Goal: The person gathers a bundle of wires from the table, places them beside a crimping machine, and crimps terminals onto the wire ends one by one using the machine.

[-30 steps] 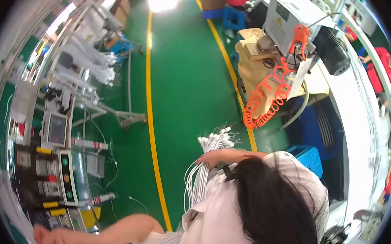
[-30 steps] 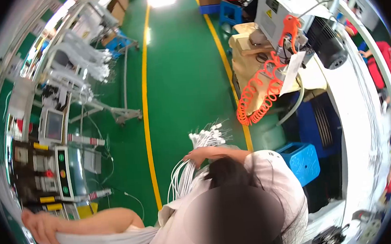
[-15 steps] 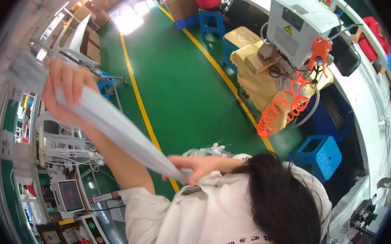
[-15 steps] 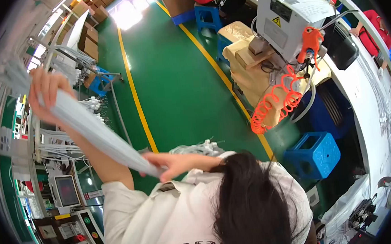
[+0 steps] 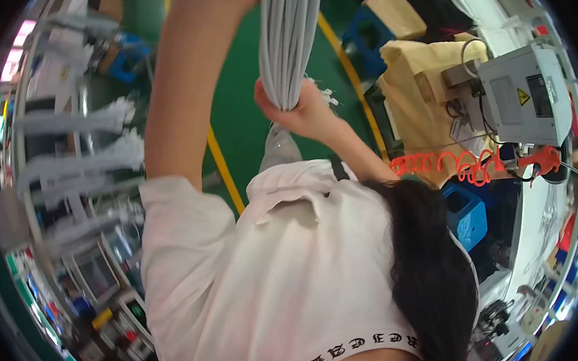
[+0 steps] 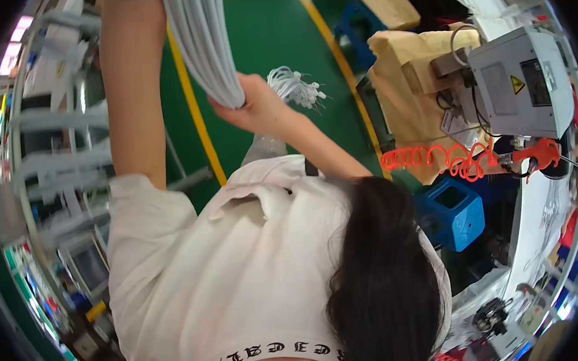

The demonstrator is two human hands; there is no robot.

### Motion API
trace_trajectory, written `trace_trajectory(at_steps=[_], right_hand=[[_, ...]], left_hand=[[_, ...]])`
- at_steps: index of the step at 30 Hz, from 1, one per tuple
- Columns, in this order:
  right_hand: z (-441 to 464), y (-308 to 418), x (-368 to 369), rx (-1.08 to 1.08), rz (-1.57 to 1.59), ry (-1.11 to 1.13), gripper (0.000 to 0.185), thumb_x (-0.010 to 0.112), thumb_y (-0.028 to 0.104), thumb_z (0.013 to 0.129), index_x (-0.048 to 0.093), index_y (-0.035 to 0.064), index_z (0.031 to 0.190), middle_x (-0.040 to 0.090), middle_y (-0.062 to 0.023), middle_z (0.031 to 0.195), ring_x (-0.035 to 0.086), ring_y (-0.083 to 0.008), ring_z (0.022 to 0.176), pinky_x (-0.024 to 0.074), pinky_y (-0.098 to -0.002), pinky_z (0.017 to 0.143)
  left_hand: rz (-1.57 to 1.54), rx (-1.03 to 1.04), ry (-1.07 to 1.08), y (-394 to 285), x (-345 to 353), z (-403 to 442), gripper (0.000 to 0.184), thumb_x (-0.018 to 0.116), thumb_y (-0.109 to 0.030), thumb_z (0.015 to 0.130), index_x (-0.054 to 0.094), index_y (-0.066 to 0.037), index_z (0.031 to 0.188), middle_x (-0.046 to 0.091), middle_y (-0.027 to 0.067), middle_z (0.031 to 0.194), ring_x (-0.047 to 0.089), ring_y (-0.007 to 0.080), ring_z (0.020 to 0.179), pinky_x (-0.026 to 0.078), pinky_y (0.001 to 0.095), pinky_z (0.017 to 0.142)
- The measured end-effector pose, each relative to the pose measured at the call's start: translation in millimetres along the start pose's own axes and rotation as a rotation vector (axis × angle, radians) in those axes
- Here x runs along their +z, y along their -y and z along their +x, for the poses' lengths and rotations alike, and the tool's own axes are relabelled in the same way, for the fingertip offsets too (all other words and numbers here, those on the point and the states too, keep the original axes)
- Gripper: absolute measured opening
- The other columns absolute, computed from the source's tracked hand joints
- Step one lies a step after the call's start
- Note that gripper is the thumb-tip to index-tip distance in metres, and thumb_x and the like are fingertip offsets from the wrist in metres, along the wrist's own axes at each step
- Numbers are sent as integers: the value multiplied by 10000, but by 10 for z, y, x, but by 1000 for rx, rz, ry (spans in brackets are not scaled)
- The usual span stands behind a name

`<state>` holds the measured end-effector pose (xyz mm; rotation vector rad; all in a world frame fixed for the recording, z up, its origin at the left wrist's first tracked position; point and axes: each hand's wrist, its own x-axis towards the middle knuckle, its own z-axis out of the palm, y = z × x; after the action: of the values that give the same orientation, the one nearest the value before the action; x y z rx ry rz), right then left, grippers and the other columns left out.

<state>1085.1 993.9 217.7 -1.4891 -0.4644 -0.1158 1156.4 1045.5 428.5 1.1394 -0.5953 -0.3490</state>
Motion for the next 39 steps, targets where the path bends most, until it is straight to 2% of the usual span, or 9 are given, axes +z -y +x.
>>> trace_trajectory(at_steps=[4,9,13,15,20,23,25,30,39], right_hand=[[767,-387,-172,-105,-39,-84,125,647,64,768,573,27,862,579,-24,745,510,-105,683,440,-270,606],[1215,-1027,-755,10,93,-417,480,542,398,874,478,42,1189,469,-31,1099,487,-144,915,424,-271,728],[862,-2230,-1058,811,-291,-1118,516,621,458,799,530,-33,930,534,-92,783,517,-202,739,405,-306,610],[988,-1841,-1278,1017,495,-1146,660,631,480,784,447,-67,1103,536,-125,913,509,-190,823,430,-301,740],[1490,-1821,-1876,406,1480,-1263,850,687,338,773,199,-30,1364,463,-180,1224,452,-221,1152,348,-323,990],[1512,-2094,-1840,181,118,-1150,649,675,98,783,336,33,1333,531,-60,1182,511,-136,1047,385,-295,935],[1327,-2883,-2073,193,393,-1143,606,618,-58,752,379,22,1303,566,-56,1109,535,-135,995,411,-282,891],[1689,-2957,-2421,138,1545,-1687,310,638,156,812,540,33,1079,607,-134,944,598,-256,883,498,-367,777],[2405,-3372,-2708,-377,1481,-2091,219,682,204,765,595,26,859,607,-93,774,597,-228,689,511,-346,668]], left_hand=[[103,18,117,222,-702,683,51,496,-88,843,475,-47,864,347,-14,601,322,64,406,270,219,390],[-318,-41,322,387,-1019,1825,572,515,-2,804,292,-2,1331,381,15,600,366,79,360,278,230,344],[-374,-2,432,628,-1010,2549,590,497,5,807,251,-18,1343,369,16,597,362,80,348,273,231,333],[-428,7,500,776,-902,2877,584,498,5,804,259,-22,1336,357,12,582,360,86,341,275,232,330],[-653,-82,708,1098,-683,3530,559,472,-29,837,246,-53,1348,338,5,561,348,82,344,288,234,313],[-779,-210,880,1262,-670,3839,516,372,-50,903,204,-92,1390,352,7,617,345,63,369,323,212,315],[-877,-312,907,1332,-677,4035,511,364,-53,908,205,-93,1392,352,4,621,340,52,370,331,197,322],[-1092,-490,1003,1637,-694,4681,505,354,-70,907,195,-51,1386,372,3,642,375,50,382,370,186,336],[-1392,-794,1178,2397,-886,6243,487,384,-50,882,221,-32,1341,404,25,637,430,69,388,409,182,343]])
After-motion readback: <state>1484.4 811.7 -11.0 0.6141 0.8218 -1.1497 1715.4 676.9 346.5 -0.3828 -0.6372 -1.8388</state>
